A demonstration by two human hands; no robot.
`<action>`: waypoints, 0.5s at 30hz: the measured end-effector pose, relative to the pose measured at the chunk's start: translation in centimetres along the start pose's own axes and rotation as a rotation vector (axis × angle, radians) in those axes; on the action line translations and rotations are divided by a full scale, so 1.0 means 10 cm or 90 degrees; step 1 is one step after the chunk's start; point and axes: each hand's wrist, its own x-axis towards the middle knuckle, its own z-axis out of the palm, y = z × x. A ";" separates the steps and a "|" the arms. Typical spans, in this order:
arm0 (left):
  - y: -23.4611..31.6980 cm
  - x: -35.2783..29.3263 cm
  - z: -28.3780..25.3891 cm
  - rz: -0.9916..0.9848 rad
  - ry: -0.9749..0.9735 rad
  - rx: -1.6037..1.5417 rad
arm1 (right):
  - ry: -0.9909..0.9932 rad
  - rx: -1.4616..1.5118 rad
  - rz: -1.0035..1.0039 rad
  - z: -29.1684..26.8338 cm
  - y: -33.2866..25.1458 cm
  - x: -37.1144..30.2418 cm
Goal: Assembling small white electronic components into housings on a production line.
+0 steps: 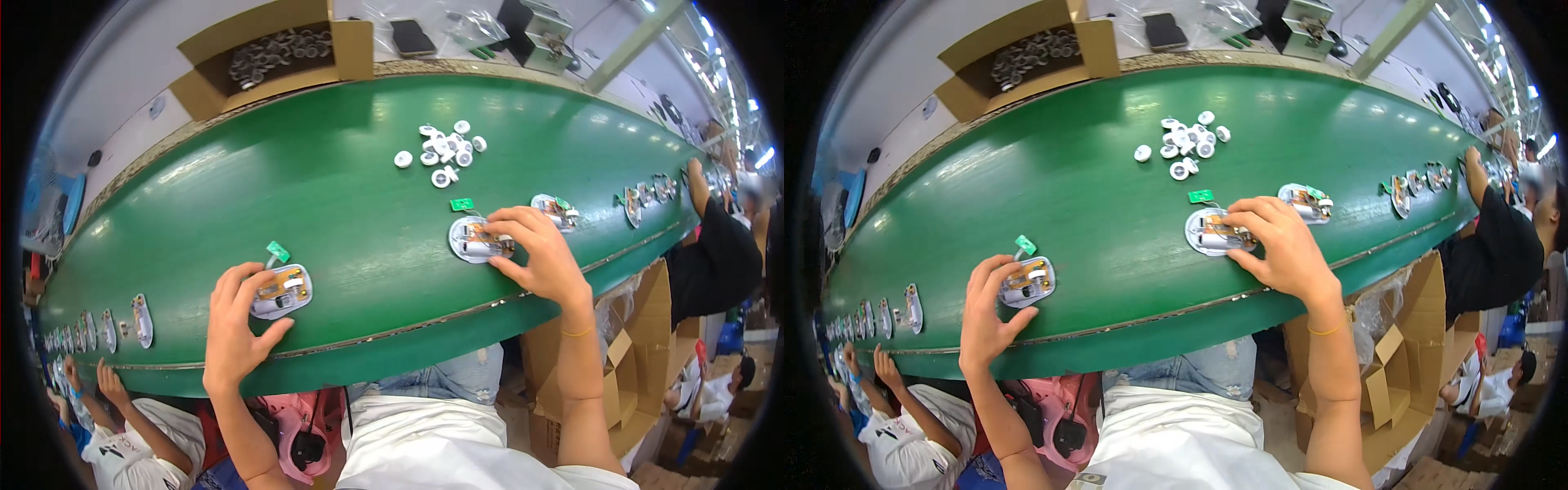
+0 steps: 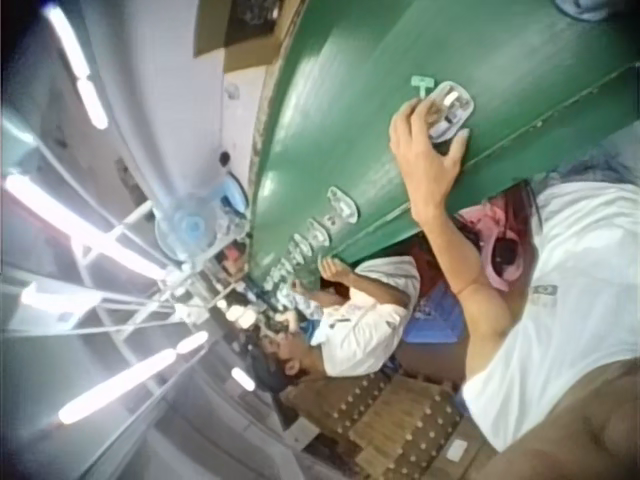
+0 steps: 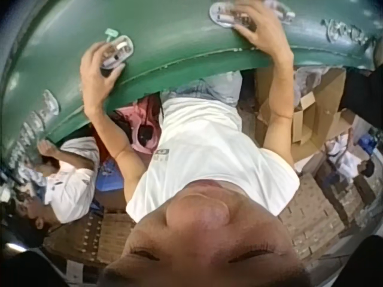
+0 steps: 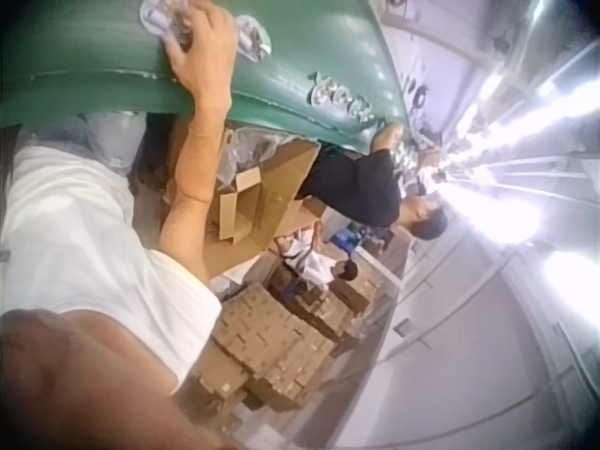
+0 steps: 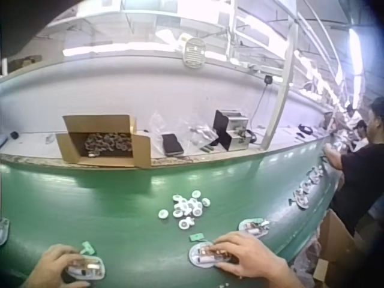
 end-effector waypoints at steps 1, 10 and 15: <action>-0.04 -0.03 -0.02 -0.009 0.031 -0.019 | 0.001 -0.001 -0.010 -0.04 -0.03 0.07; -1.04 -0.45 -0.25 -0.130 0.384 0.140 | -0.019 -0.022 -0.055 0.10 -0.26 1.02; -1.71 -0.90 -0.49 -0.281 0.552 0.315 | -0.025 -0.206 -0.134 0.49 -0.11 1.41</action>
